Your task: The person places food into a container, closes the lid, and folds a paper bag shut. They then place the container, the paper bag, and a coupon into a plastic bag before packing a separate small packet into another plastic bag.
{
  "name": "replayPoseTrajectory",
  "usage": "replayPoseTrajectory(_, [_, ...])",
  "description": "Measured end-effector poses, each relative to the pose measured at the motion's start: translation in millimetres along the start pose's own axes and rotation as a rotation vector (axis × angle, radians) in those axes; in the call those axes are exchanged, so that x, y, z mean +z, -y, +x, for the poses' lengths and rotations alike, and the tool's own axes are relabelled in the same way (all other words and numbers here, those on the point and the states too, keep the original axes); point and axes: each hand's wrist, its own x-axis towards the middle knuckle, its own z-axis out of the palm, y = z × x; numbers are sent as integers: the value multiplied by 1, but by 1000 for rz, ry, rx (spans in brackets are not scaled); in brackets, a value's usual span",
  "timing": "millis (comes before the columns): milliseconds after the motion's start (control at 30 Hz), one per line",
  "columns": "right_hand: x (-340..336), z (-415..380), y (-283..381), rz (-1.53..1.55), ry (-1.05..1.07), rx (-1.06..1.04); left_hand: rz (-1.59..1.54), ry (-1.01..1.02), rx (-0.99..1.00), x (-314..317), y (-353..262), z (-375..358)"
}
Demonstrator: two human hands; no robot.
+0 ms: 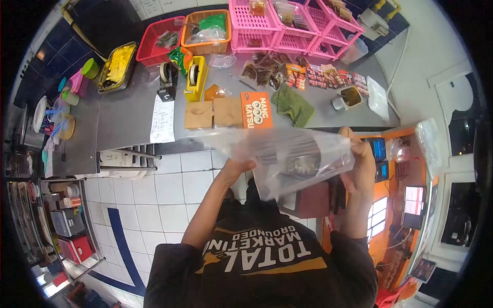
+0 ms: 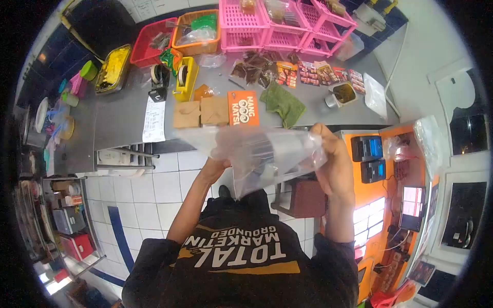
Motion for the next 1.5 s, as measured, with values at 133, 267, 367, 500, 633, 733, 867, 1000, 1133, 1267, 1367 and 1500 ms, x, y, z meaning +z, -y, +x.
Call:
replayPoseTrajectory(133, [6, -9, -21, 23, -119, 90, 100, -25, -26, -12, -12, -26])
replayPoseTrajectory(267, [-7, -4, -59, 22, -305, 25, 70, -108, -89, -11, -31, -63])
replayPoseTrajectory(367, [-30, -9, -92, -74, -360, 109, -607, -45, -16, -24, -28, -89])
replayPoseTrajectory(500, [-60, -19, -144, -89, -202, 80, -452, -432, -213, -17, -37, -104])
replayPoseTrajectory(633, [-68, -35, -188, -990, -446, -149, -268, -324, -397, -18, -37, -120])
replayPoseTrajectory(733, [-2, -69, -195, -906, -276, -112, 188, -360, -428, -2, -24, -117])
replayPoseTrajectory(867, [38, -83, -240, -252, 211, 230, 275, -330, -408, 13, 1, -113])
replayPoseTrajectory(1000, [24, -79, -277, -131, 217, 305, 16, -367, -459, -12, 28, -123])
replayPoseTrajectory(1133, [10, -75, -280, -31, 52, 293, -201, -343, -422, -5, 11, -126])
replayPoseTrajectory(1267, [15, -74, -275, 121, -60, 339, 104, -148, -574, -18, 34, -116])
replayPoseTrajectory(1367, [-8, -73, -324, -198, 192, 168, 206, -82, -714, -15, 53, -105])
replayPoseTrajectory(1500, [-48, -77, -324, -682, -126, -54, 105, -475, -528, -22, 59, -103])
